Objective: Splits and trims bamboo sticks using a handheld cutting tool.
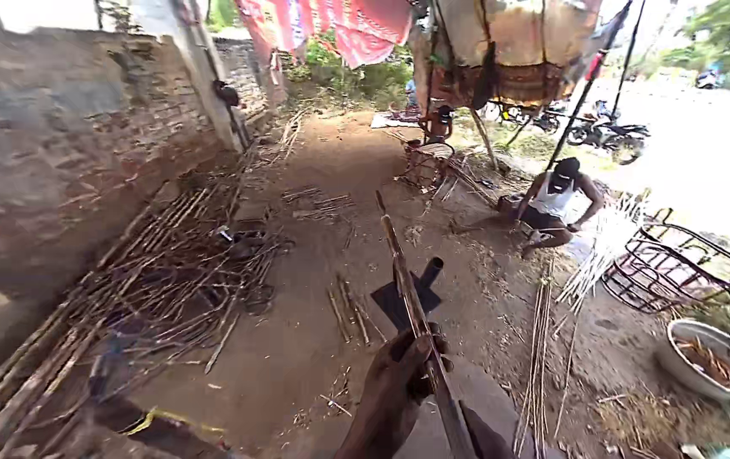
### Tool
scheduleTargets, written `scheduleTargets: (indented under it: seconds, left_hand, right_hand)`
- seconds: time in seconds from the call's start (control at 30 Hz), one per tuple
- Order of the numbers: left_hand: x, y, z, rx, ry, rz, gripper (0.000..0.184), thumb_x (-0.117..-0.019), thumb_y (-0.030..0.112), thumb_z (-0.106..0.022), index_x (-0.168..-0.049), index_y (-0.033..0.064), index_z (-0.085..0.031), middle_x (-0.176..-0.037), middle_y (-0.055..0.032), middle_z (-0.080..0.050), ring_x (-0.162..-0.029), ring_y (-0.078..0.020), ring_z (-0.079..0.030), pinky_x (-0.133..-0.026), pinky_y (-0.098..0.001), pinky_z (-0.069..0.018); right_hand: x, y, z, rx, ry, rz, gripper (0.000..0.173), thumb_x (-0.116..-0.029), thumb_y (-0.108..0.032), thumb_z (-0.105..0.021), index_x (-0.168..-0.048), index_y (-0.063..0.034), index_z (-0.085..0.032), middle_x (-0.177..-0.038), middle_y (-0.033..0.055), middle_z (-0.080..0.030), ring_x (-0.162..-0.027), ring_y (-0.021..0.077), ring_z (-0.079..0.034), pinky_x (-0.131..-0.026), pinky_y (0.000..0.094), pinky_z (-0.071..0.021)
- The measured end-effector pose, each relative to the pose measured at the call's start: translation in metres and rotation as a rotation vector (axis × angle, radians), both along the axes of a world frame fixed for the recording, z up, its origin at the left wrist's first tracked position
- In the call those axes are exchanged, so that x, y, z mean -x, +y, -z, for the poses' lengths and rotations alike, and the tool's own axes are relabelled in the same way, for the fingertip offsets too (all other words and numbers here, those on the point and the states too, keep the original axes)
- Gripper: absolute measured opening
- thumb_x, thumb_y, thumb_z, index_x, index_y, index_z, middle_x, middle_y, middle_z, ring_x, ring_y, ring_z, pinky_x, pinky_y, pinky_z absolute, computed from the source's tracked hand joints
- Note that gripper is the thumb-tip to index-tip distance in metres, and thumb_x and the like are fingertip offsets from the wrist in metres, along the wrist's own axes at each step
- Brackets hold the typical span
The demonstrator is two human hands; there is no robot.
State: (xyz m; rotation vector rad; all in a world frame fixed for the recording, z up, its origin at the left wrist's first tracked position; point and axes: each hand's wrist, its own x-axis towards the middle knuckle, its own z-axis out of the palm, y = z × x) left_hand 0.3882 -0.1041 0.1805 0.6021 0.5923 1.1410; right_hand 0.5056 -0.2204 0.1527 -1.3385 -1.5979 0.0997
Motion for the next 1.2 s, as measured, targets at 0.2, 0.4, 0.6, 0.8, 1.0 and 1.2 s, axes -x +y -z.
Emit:
scheduleTargets:
  seconds: [0.2, 0.4, 0.6, 0.8, 1.0, 1.2]
  left_hand:
    - [-0.037, 0.011, 0.038, 0.172, 0.403, 0.059, 0.056, -0.1038, 0.058, -0.046, -0.122, 0.0084, -0.064, -0.102, -0.0123, -0.071, -0.077, -0.0195, -0.069, -0.063, -0.0335, -0.0583]
    - [-0.085, 0.001, -0.002, 0.143, 0.338, 0.157, 0.038, -0.1033, 0.045, -0.055, -0.107, 0.0088, -0.064, -0.076, -0.0036, -0.063, -0.061, -0.0101, -0.062, -0.056, -0.0266, -0.0564]
    - [-0.167, 0.041, -0.016, 0.127, 0.215, 0.105, 0.035, -0.1047, 0.035, -0.056, -0.080, 0.0100, -0.060, -0.060, 0.0013, -0.052, -0.046, -0.0056, -0.048, -0.043, -0.0196, -0.0433]
    - [-0.255, 0.098, -0.011, 0.154, 0.467, -0.174, 0.044, -0.1049, 0.042, -0.050, -0.119, -0.0002, -0.053, -0.084, -0.0111, -0.059, -0.068, -0.0198, -0.060, -0.061, -0.0383, -0.0545]
    - [-0.121, 0.013, 0.023, -0.121, 0.550, 0.099, 0.032, -0.1042, 0.043, -0.054, -0.114, 0.0133, -0.061, -0.084, -0.0012, -0.064, -0.069, -0.0109, -0.062, -0.064, -0.0297, -0.0552]
    - [0.042, -0.021, 0.101, -0.208, 1.233, 0.020, 0.046, -0.1031, 0.038, -0.057, -0.144, 0.0170, -0.053, -0.091, -0.0046, -0.066, -0.071, -0.0165, -0.064, -0.064, -0.0365, -0.0563]
  right_hand:
    - [-0.032, 0.033, 0.024, 0.064, -0.197, 0.256, 0.038, -0.1020, -0.042, -0.051, -0.104, -0.0068, -0.066, -0.060, -0.0023, -0.059, -0.047, 0.0145, -0.059, -0.042, 0.0339, -0.0485]
    - [-0.084, 0.058, -0.008, 0.164, -0.221, 0.233, 0.046, -0.1042, -0.048, -0.039, -0.095, -0.0081, -0.061, -0.053, 0.0003, -0.050, -0.044, 0.0213, -0.055, -0.039, 0.0405, -0.0408]
    - [-0.164, 0.102, -0.029, 0.282, 0.009, 0.124, 0.054, -0.1043, -0.057, -0.036, -0.080, -0.0158, -0.059, -0.056, -0.0002, -0.046, -0.047, 0.0177, -0.047, -0.044, 0.0424, -0.0349]
    - [-0.223, 0.218, -0.009, 0.066, 0.611, -0.181, 0.026, -0.0948, -0.024, -0.045, -0.071, -0.0304, -0.054, -0.064, -0.0184, -0.057, -0.057, -0.0036, -0.055, -0.053, 0.0234, -0.0491]
    - [-0.146, 0.079, 0.022, 0.391, -0.067, -0.105, 0.074, -0.0905, -0.085, -0.034, -0.088, -0.0175, -0.064, -0.059, -0.0006, -0.053, -0.050, 0.0199, -0.056, -0.044, 0.0474, -0.0468]
    - [-0.124, 0.034, 0.006, -0.094, -0.373, -0.017, 0.060, -0.0885, -0.076, -0.057, -0.098, -0.0184, -0.072, -0.091, -0.0006, -0.069, -0.083, 0.0169, -0.065, -0.069, 0.0394, -0.0553]
